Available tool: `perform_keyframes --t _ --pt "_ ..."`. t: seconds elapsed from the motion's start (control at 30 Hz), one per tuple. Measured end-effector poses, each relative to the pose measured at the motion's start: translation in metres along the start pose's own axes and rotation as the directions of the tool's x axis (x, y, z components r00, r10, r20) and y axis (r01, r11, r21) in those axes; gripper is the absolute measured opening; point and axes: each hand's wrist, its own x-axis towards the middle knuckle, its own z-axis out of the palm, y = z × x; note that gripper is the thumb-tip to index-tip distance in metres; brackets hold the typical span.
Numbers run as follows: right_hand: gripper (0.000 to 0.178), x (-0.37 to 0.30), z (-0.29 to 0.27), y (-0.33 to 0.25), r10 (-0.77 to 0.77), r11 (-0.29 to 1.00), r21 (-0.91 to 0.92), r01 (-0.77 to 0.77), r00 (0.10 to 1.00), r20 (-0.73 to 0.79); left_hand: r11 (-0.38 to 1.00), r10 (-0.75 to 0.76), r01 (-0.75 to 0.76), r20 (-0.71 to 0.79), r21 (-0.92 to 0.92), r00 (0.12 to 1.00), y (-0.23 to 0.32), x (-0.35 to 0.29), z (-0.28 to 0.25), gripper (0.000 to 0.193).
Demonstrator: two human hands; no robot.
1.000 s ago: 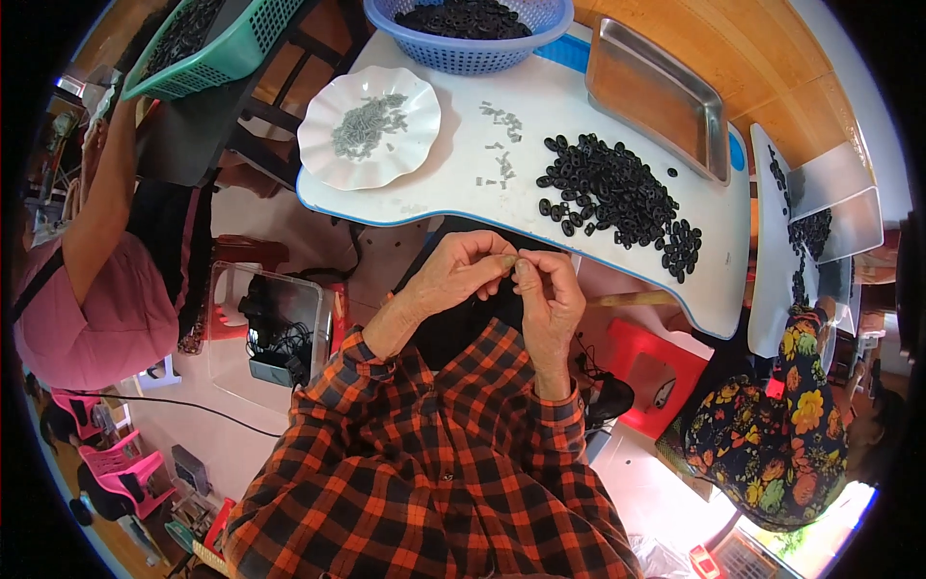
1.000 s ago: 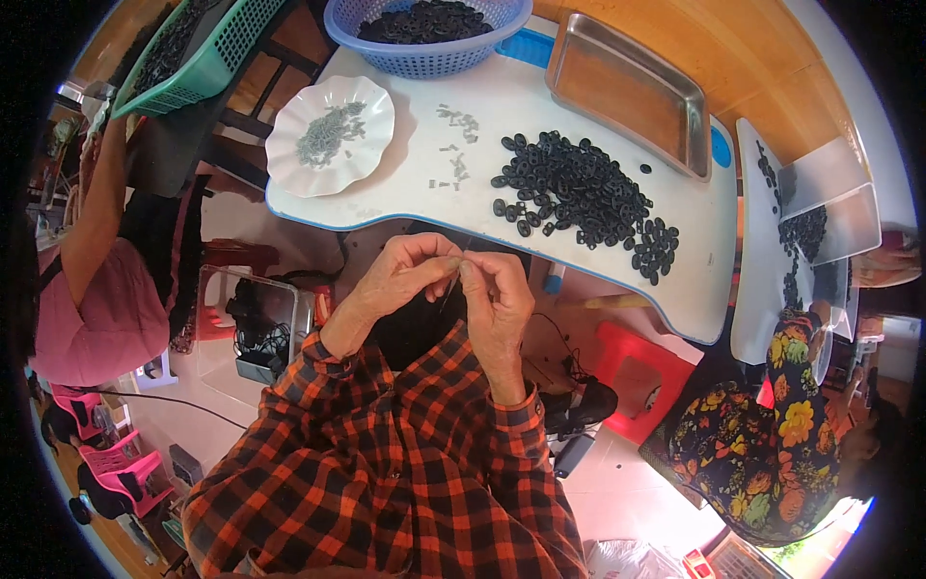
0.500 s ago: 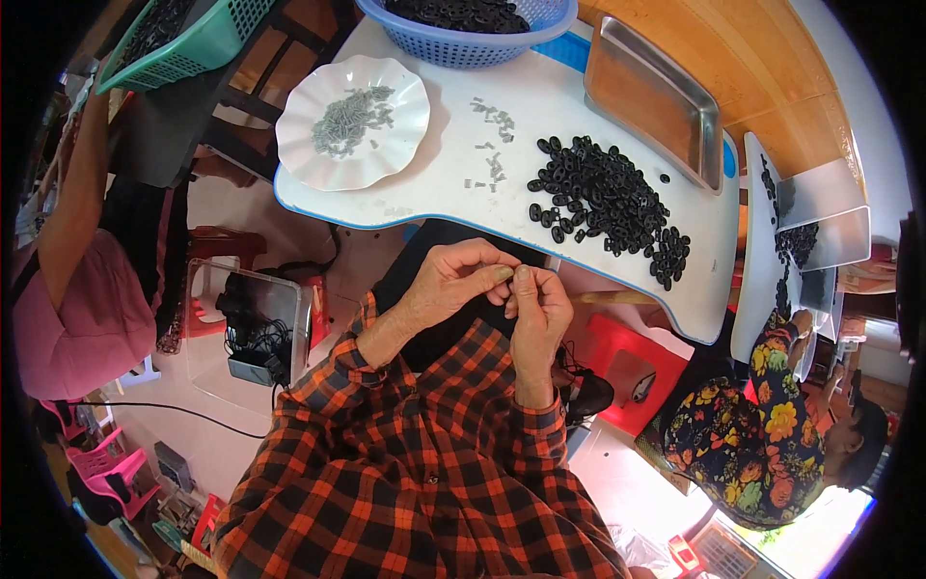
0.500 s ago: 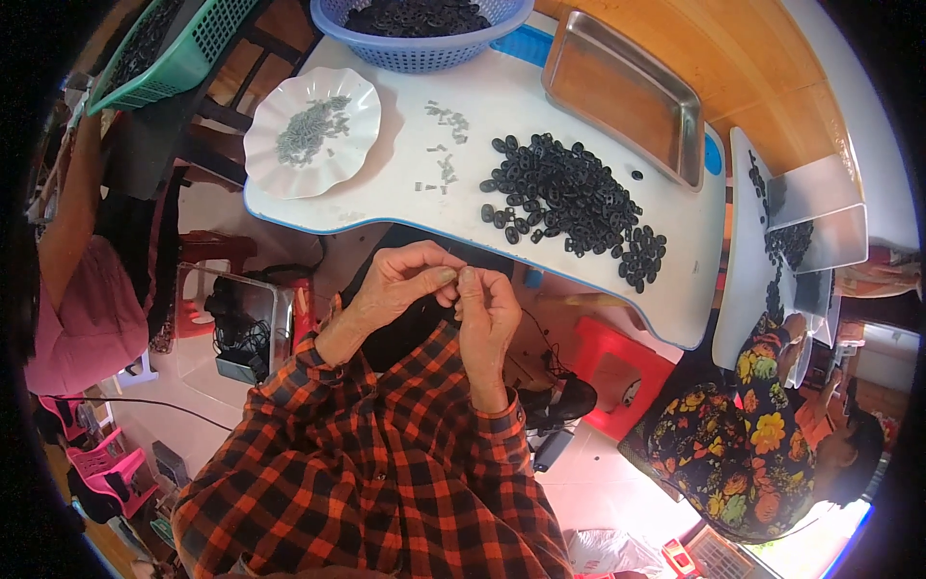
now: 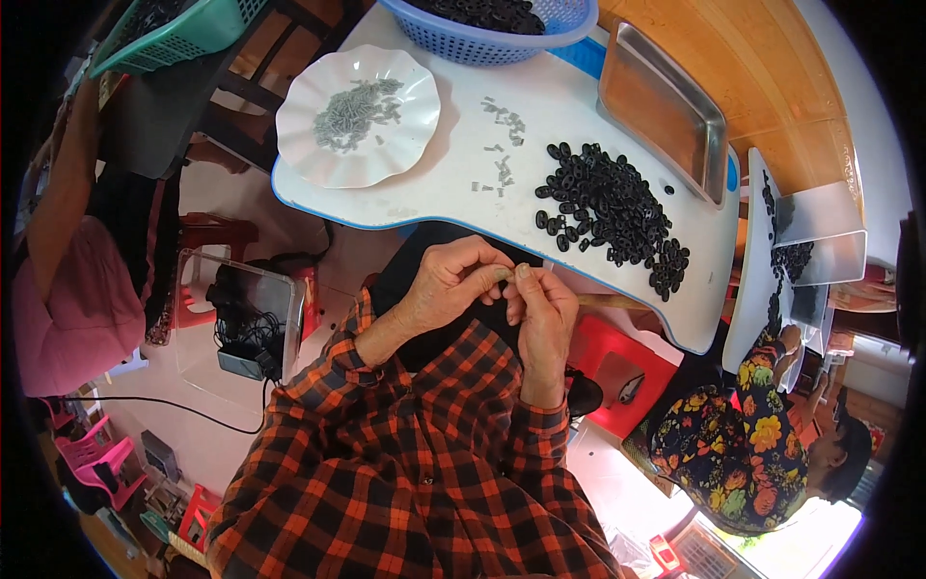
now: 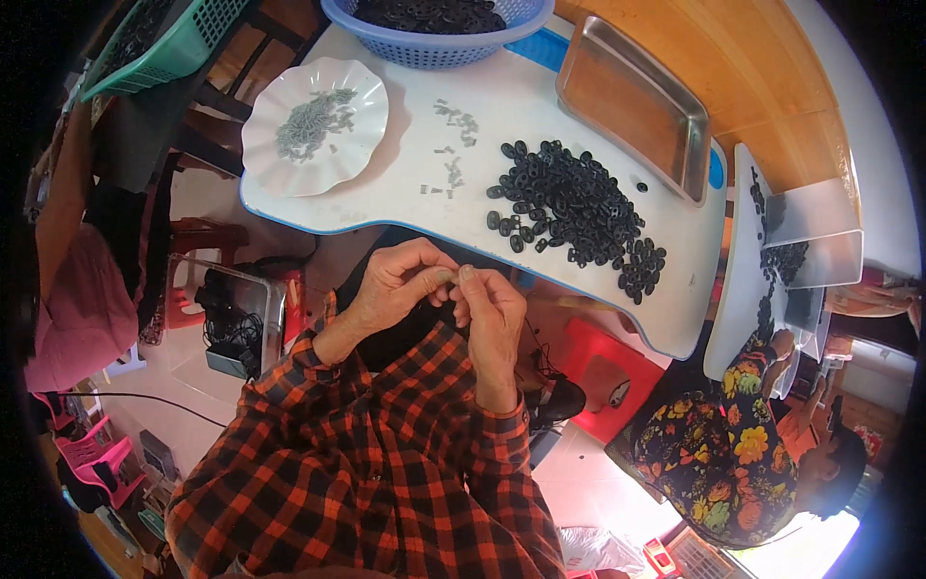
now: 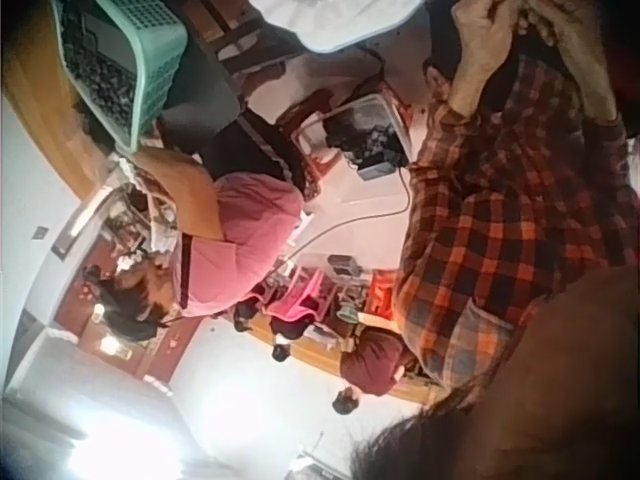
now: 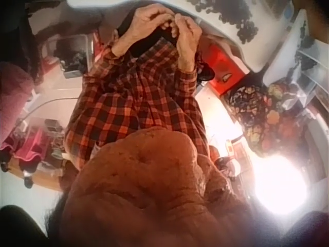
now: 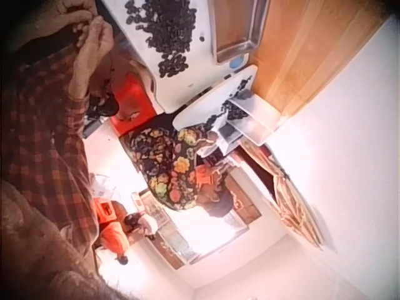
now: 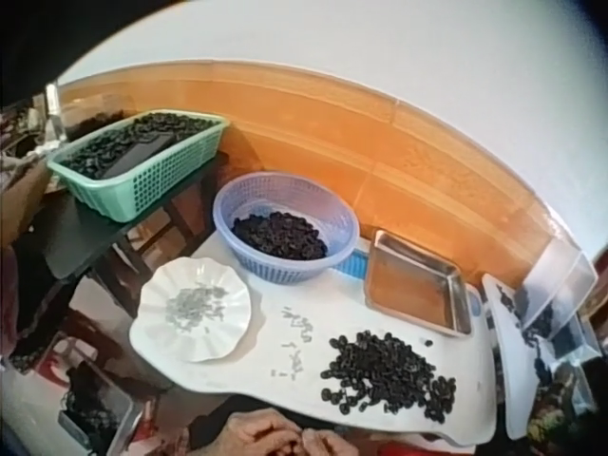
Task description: The person assembles small metal pieces into black plastic components by hand, taking the pieces from a basket and a tray and fitting them together.
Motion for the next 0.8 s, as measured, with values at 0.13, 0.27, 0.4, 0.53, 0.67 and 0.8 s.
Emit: perform_keyframes --t 0.13,0.27,0.4,0.53,0.67,0.8 --pt "0.01 0.018 -0.002 -0.004 -0.511 0.667 -0.642 0.378 0.859 -0.026 0.978 -0.188 0.186 -0.006 -0.09 0.982 -0.001 -0.003 -0.005 0.015" --pt "0.01 0.039 0.003 -0.017 -0.667 0.329 -0.856 0.399 0.74 0.089 0.968 -0.206 0.2 -0.024 -0.154 0.978 -0.002 -0.003 -0.006 0.016" --pt "0.012 0.044 0.004 -0.018 -0.671 0.224 -0.893 0.39 0.726 0.149 0.968 -0.215 0.203 -0.063 -0.15 0.975 -0.004 -0.002 -0.009 0.016" --pt "0.011 0.039 0.007 -0.017 -0.614 0.334 -0.85 0.407 0.779 0.132 0.963 -0.228 0.211 -0.09 -0.17 0.969 -0.004 -0.002 -0.012 0.017" --pt "0.011 0.034 0.004 -0.015 -0.644 0.42 -0.807 0.416 0.762 0.058 0.947 -0.262 0.239 -0.082 -0.216 0.962 -0.003 -0.001 -0.011 0.018" --pt "0.011 0.031 0.002 -0.01 -0.65 0.417 -0.815 0.403 0.759 0.043 0.938 -0.266 0.24 -0.072 -0.251 0.961 -0.004 0.0 -0.012 0.021"
